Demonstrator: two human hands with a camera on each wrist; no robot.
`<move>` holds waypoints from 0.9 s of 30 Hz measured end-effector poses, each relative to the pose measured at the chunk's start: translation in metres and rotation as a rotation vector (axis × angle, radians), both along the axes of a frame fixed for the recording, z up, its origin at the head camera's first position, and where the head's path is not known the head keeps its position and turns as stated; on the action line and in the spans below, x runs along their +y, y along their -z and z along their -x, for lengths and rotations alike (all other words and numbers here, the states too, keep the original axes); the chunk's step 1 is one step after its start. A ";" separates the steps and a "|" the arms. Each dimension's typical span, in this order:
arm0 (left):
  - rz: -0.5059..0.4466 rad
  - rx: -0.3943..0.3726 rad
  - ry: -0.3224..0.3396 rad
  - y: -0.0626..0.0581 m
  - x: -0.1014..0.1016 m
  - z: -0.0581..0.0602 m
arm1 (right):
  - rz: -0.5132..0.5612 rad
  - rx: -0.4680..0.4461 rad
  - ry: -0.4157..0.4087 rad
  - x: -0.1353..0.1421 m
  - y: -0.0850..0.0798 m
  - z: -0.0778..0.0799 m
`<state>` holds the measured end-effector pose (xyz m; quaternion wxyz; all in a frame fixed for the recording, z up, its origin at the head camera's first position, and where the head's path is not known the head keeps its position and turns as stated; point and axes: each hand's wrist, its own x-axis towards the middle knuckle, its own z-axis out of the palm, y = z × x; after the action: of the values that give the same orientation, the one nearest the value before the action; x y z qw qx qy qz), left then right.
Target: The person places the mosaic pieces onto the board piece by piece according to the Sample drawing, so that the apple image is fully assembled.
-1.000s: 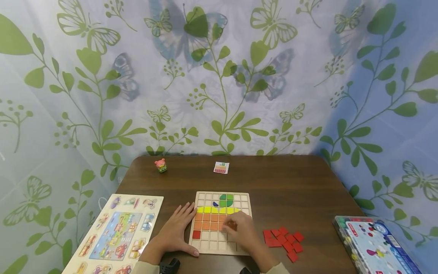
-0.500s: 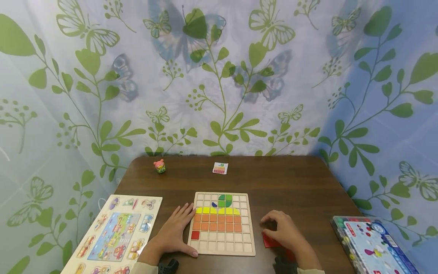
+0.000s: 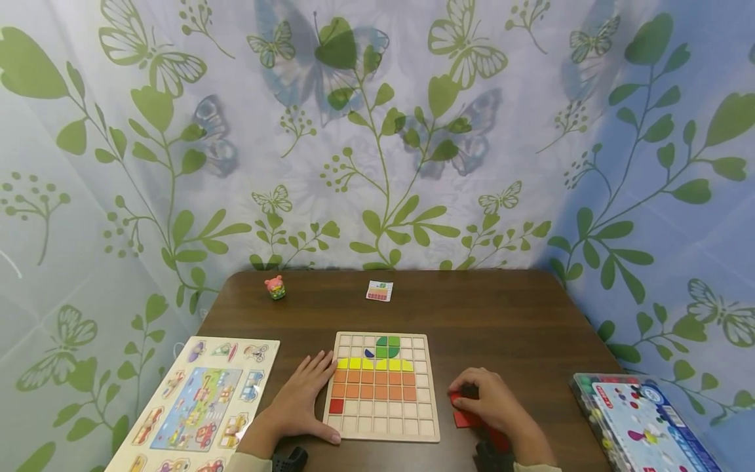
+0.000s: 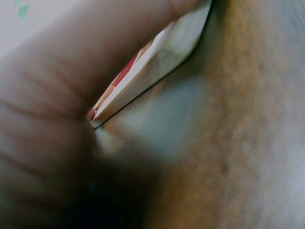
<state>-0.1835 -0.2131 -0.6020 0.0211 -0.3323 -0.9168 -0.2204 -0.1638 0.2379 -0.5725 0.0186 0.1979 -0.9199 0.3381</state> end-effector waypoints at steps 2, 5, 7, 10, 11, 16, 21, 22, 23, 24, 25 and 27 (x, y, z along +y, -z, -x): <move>0.002 0.003 0.002 0.000 0.000 0.000 | -0.001 0.024 -0.014 -0.005 0.000 -0.001; 0.005 0.004 0.001 0.000 0.000 0.000 | 0.001 0.080 -0.059 -0.012 0.000 0.000; 0.010 0.002 -0.001 -0.001 0.000 0.000 | 0.008 0.106 -0.080 -0.017 0.000 0.001; 0.010 -0.002 -0.002 -0.003 0.001 0.000 | -0.002 0.121 -0.071 -0.023 0.001 0.002; 0.010 -0.003 -0.002 -0.003 0.001 0.000 | -0.011 0.125 -0.058 -0.025 0.001 0.002; 0.000 -0.014 -0.005 -0.002 0.002 -0.001 | -0.074 0.139 0.044 -0.034 0.001 0.000; -0.011 0.001 -0.001 -0.001 0.001 0.000 | -0.052 0.235 0.070 -0.054 0.000 0.000; -0.015 0.004 0.001 -0.001 0.000 0.000 | -0.043 0.270 0.054 -0.062 0.000 0.000; -0.016 0.013 0.004 -0.002 0.000 0.000 | -0.030 0.315 0.019 -0.071 0.000 0.001; -0.015 0.020 0.006 -0.002 -0.001 0.000 | -0.023 0.349 -0.015 -0.080 0.000 0.000; -0.013 0.020 0.005 -0.003 -0.001 0.000 | -0.019 0.377 -0.050 -0.091 0.001 0.000; -0.012 0.013 0.003 -0.003 0.000 0.000 | -0.017 0.397 -0.126 -0.112 0.002 -0.002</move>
<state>-0.1836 -0.2130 -0.5987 0.0286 -0.3351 -0.9148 -0.2237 -0.1622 0.1263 -0.5742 0.1768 0.3178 -0.8868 0.2851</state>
